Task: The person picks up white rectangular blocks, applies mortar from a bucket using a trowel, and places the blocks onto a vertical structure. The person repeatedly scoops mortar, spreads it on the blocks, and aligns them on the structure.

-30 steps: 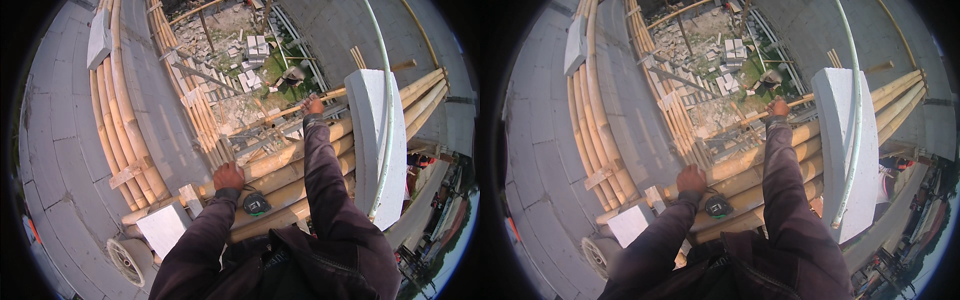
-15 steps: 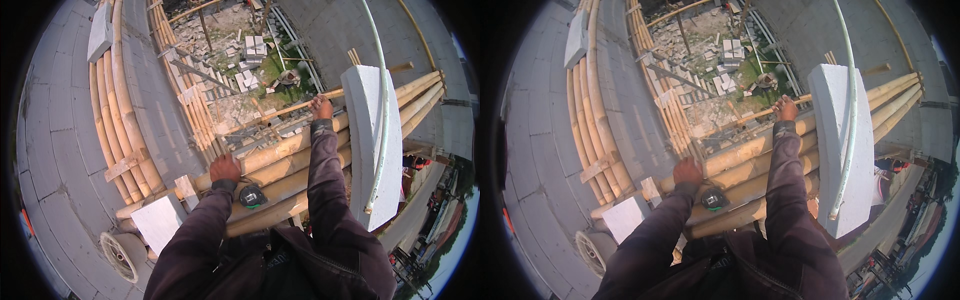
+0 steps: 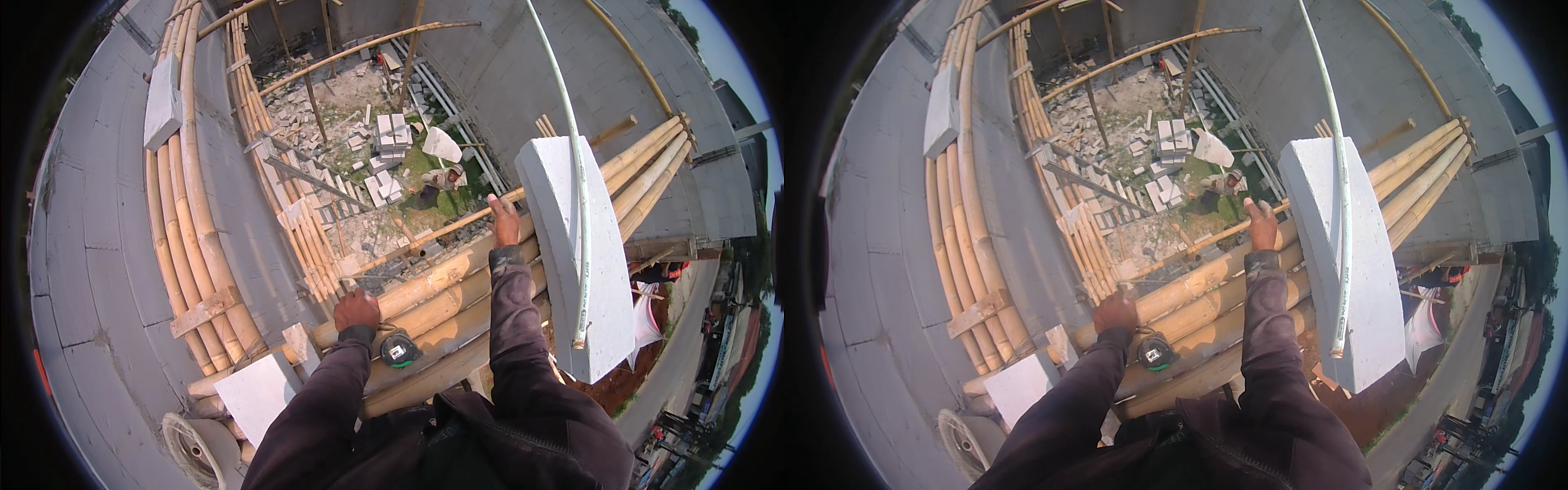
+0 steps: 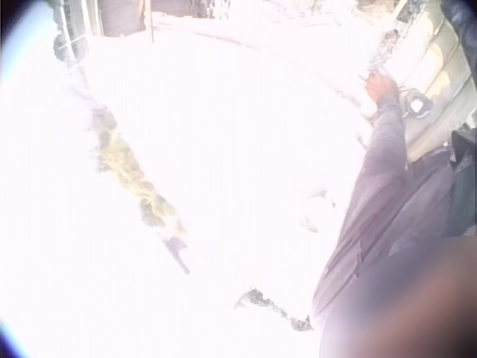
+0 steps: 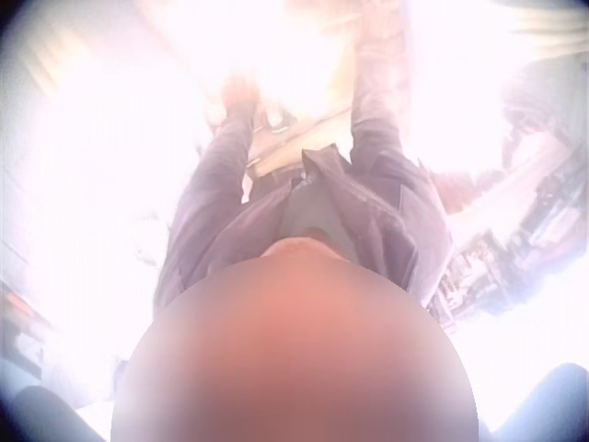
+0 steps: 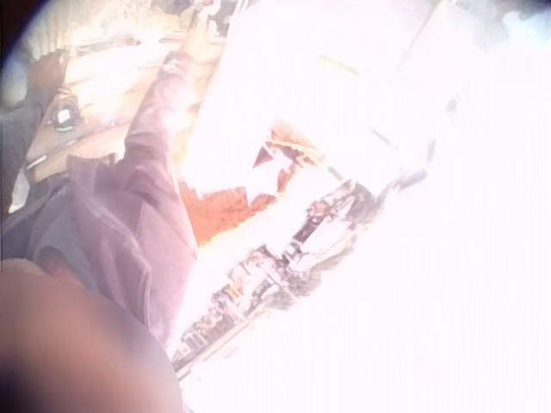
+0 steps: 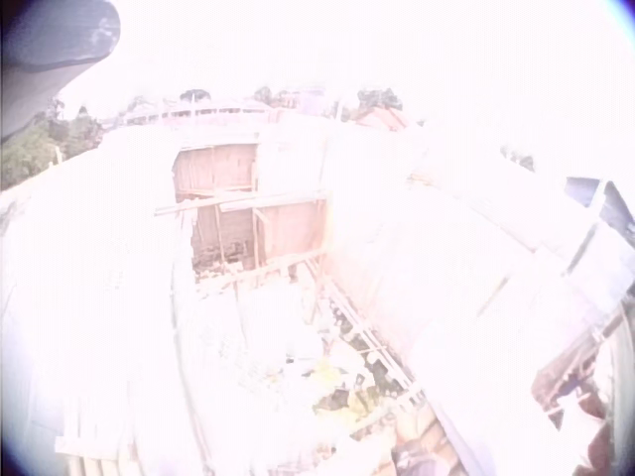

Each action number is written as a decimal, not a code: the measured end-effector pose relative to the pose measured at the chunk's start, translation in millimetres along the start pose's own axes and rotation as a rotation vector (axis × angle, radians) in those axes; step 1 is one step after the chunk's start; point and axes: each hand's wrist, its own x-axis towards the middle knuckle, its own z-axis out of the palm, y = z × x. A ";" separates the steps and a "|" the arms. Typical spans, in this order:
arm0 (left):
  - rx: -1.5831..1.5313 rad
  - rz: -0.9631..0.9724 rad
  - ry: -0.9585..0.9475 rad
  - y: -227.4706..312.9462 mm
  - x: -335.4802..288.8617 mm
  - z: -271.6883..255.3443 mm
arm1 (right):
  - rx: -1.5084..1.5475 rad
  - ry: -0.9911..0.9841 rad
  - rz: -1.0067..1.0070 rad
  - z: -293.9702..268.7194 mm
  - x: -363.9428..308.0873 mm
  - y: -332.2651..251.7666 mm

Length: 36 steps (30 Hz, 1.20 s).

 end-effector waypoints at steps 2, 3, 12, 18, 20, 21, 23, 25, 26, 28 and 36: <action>0.013 0.028 0.019 -0.6 -1.1 0.8 | 0.158 0.018 0.018 15.5 15.5 -12.0; 0.024 0.032 0.019 -0.9 -2.5 0.0 | 0.242 0.016 0.010 23.1 22.8 -17.2; -0.007 0.047 -0.063 7.3 -3.9 -20.0 | 1.390 -0.476 0.253 224.6 82.1 -31.9; -0.028 0.067 -0.123 1.3 -7.0 -22.8 | 1.377 -0.746 0.205 385.2 24.7 -71.8; -0.056 0.093 -0.095 -4.1 -9.0 -19.4 | 1.416 -0.938 0.226 407.1 -31.0 -100.6; -0.059 0.094 -0.078 -5.2 -9.4 -15.6 | 1.351 -0.989 0.200 407.7 -57.5 -113.7; -0.076 0.027 -0.018 -3.7 -9.3 -6.1 | 1.256 -1.170 0.102 382.2 -94.8 -132.0; -0.097 -0.009 0.138 -1.2 -11.2 2.5 | 1.095 -1.351 0.083 336.3 -109.7 -141.0; -0.113 -0.004 0.223 -0.6 -12.0 5.7 | 0.989 -1.384 0.121 308.4 -110.0 -142.8; -0.140 -0.072 0.263 0.1 -13.3 12.1 | 0.739 -1.312 0.012 252.6 -107.6 -131.5; -0.351 -0.219 0.419 7.0 33.7 101.3 | 0.302 -1.207 -0.163 80.8 -132.4 -95.3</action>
